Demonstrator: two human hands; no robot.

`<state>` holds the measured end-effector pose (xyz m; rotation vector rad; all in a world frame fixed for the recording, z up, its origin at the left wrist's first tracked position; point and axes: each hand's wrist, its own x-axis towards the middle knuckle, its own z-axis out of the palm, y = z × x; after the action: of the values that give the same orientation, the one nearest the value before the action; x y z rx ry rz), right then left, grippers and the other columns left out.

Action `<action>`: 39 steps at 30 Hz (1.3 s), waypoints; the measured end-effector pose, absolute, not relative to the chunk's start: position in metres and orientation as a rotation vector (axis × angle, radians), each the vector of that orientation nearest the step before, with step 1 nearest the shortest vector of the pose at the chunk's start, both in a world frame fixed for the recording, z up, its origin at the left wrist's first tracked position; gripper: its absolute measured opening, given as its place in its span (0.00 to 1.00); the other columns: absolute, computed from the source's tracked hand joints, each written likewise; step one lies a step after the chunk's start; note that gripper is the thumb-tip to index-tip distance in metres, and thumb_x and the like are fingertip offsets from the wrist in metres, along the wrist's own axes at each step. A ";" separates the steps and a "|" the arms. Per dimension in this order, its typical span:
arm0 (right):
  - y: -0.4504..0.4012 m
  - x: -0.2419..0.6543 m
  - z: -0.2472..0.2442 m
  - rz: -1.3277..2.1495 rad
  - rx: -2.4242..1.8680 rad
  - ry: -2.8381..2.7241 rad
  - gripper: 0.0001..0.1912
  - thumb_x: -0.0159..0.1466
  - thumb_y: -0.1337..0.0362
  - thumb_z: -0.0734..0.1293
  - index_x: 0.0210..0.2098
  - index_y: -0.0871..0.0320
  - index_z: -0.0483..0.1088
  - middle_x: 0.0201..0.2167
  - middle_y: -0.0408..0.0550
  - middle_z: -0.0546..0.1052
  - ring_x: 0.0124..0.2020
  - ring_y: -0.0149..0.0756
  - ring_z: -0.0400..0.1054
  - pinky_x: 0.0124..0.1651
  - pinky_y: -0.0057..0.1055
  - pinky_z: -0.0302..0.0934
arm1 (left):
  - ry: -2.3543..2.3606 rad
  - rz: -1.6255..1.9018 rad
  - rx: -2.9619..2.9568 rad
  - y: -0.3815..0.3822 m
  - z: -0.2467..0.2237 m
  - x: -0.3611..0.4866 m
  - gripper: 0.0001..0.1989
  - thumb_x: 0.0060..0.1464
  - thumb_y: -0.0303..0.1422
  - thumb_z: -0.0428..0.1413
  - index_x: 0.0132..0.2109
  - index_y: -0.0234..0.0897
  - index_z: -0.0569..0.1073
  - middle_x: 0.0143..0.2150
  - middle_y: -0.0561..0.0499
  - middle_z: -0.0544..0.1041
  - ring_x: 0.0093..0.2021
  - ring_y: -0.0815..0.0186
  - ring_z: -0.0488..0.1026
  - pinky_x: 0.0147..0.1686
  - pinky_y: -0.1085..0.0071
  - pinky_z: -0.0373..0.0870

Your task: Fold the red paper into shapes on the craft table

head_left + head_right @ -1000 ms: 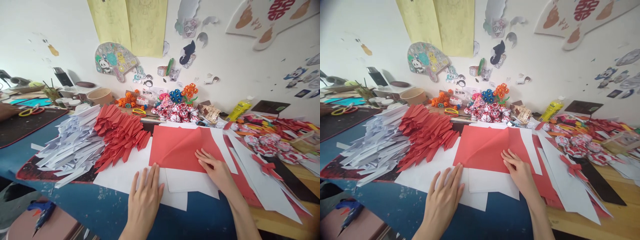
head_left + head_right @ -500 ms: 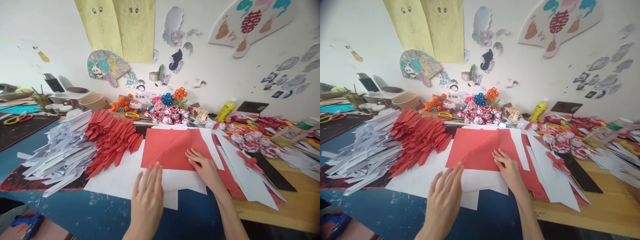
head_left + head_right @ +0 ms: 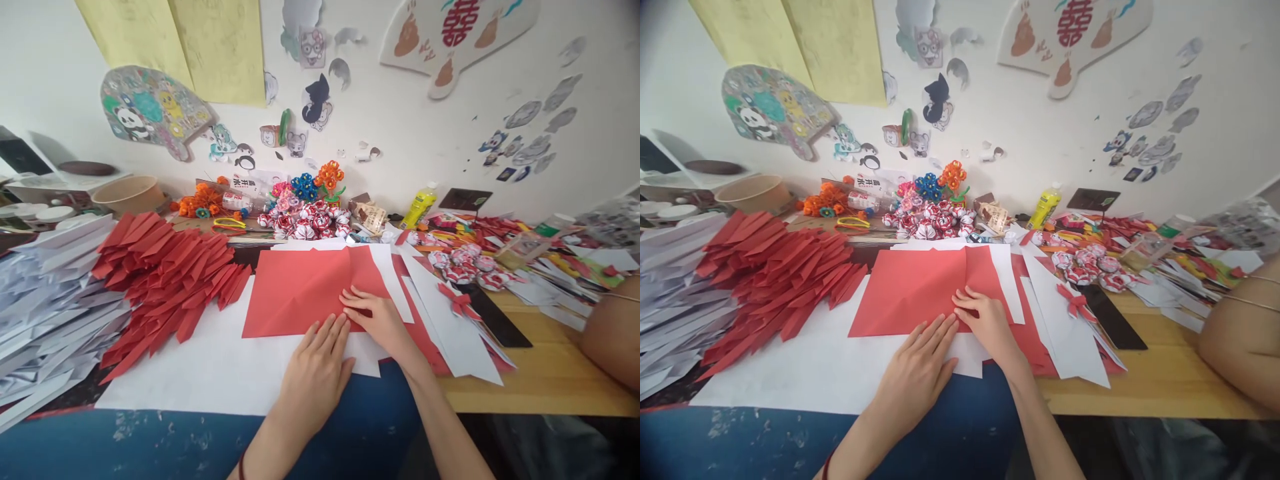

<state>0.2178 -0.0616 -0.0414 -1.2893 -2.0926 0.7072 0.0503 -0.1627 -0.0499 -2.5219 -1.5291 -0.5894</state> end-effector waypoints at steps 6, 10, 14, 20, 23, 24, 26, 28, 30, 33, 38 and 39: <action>-0.059 0.222 -0.041 0.767 -1.266 -2.082 0.15 0.63 0.64 0.66 0.49 0.49 0.75 0.53 0.42 0.74 0.61 0.41 0.62 0.64 0.41 0.57 | -1.558 -0.614 -2.523 -0.161 -0.051 0.054 0.25 0.66 0.37 0.44 0.66 0.34 0.58 0.67 0.46 0.61 0.66 0.59 0.60 0.62 0.59 0.63; -0.059 0.223 -0.043 0.751 -1.254 -2.070 0.15 0.63 0.63 0.66 0.49 0.49 0.75 0.54 0.43 0.74 0.61 0.41 0.63 0.64 0.41 0.58 | -1.554 -0.617 -2.524 -0.161 -0.052 0.054 0.24 0.66 0.36 0.43 0.66 0.33 0.59 0.67 0.45 0.61 0.66 0.57 0.59 0.61 0.59 0.63; -0.059 0.223 -0.045 0.736 -1.243 -2.068 0.15 0.63 0.63 0.66 0.49 0.49 0.75 0.53 0.42 0.74 0.61 0.43 0.62 0.64 0.43 0.58 | -1.569 -0.620 -2.516 -0.162 -0.052 0.055 0.25 0.66 0.36 0.44 0.66 0.33 0.57 0.67 0.45 0.61 0.66 0.58 0.59 0.61 0.59 0.63; -0.059 0.223 -0.045 0.732 -1.228 -2.064 0.15 0.63 0.62 0.66 0.49 0.49 0.75 0.53 0.42 0.74 0.61 0.44 0.63 0.64 0.45 0.58 | -1.578 -0.615 -2.518 -0.163 -0.050 0.055 0.25 0.66 0.36 0.44 0.67 0.34 0.57 0.67 0.45 0.61 0.66 0.58 0.59 0.61 0.59 0.63; -0.060 0.222 -0.045 0.723 -1.234 -2.068 0.15 0.63 0.63 0.66 0.49 0.49 0.75 0.53 0.42 0.74 0.61 0.43 0.63 0.64 0.43 0.59 | -1.580 -0.616 -2.514 -0.163 -0.050 0.055 0.25 0.66 0.36 0.44 0.66 0.34 0.58 0.67 0.45 0.61 0.66 0.58 0.59 0.61 0.59 0.63; -0.060 0.222 -0.045 0.721 -1.235 -2.070 0.15 0.63 0.63 0.66 0.49 0.48 0.75 0.53 0.42 0.75 0.61 0.43 0.63 0.63 0.43 0.59 | -1.579 -0.618 -2.512 -0.163 -0.050 0.056 0.25 0.66 0.36 0.44 0.66 0.33 0.58 0.66 0.45 0.61 0.66 0.58 0.59 0.61 0.59 0.63; -0.061 0.222 -0.044 0.717 -1.237 -2.074 0.15 0.63 0.63 0.66 0.49 0.48 0.75 0.53 0.41 0.75 0.61 0.42 0.63 0.63 0.42 0.59 | -1.577 -0.622 -2.508 -0.162 -0.051 0.056 0.25 0.65 0.36 0.44 0.66 0.33 0.58 0.66 0.45 0.62 0.66 0.58 0.60 0.61 0.59 0.63; -0.061 0.222 -0.044 0.712 -1.239 -2.076 0.15 0.63 0.63 0.66 0.49 0.49 0.75 0.53 0.41 0.75 0.61 0.42 0.63 0.63 0.42 0.59 | -1.577 -0.624 -2.503 -0.162 -0.051 0.056 0.25 0.65 0.36 0.44 0.66 0.33 0.59 0.66 0.45 0.62 0.66 0.58 0.60 0.61 0.59 0.64; -0.060 0.222 -0.045 0.709 -1.239 -2.078 0.15 0.63 0.63 0.66 0.49 0.49 0.75 0.53 0.41 0.75 0.61 0.42 0.63 0.63 0.43 0.59 | -1.574 -0.632 -2.498 -0.161 -0.052 0.056 0.25 0.65 0.36 0.44 0.66 0.33 0.59 0.66 0.45 0.62 0.65 0.58 0.60 0.60 0.59 0.64; -0.059 0.222 -0.045 0.711 -1.231 -2.078 0.15 0.63 0.63 0.66 0.49 0.48 0.75 0.52 0.42 0.75 0.61 0.43 0.63 0.63 0.45 0.59 | -1.563 -0.648 -2.498 -0.161 -0.051 0.055 0.25 0.65 0.36 0.44 0.66 0.33 0.59 0.66 0.44 0.62 0.65 0.58 0.60 0.60 0.59 0.64; -0.060 0.220 -0.044 0.720 -1.232 -2.082 0.15 0.64 0.64 0.65 0.49 0.49 0.75 0.52 0.42 0.75 0.61 0.43 0.63 0.62 0.45 0.60 | -1.570 -0.633 -2.507 -0.162 -0.051 0.055 0.25 0.66 0.37 0.44 0.66 0.33 0.59 0.66 0.45 0.62 0.66 0.58 0.60 0.61 0.59 0.64; -0.061 0.220 -0.044 0.720 -1.230 -2.085 0.15 0.64 0.64 0.65 0.49 0.49 0.75 0.52 0.43 0.75 0.61 0.43 0.63 0.62 0.45 0.60 | -1.578 -0.624 -2.504 -0.163 -0.051 0.056 0.25 0.66 0.37 0.43 0.66 0.34 0.58 0.66 0.45 0.62 0.66 0.58 0.59 0.61 0.59 0.63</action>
<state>0.2197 -0.0608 -0.0439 -1.2303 -2.0848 0.7198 0.0560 -0.1625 -0.0510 -2.5043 -1.5783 -0.6241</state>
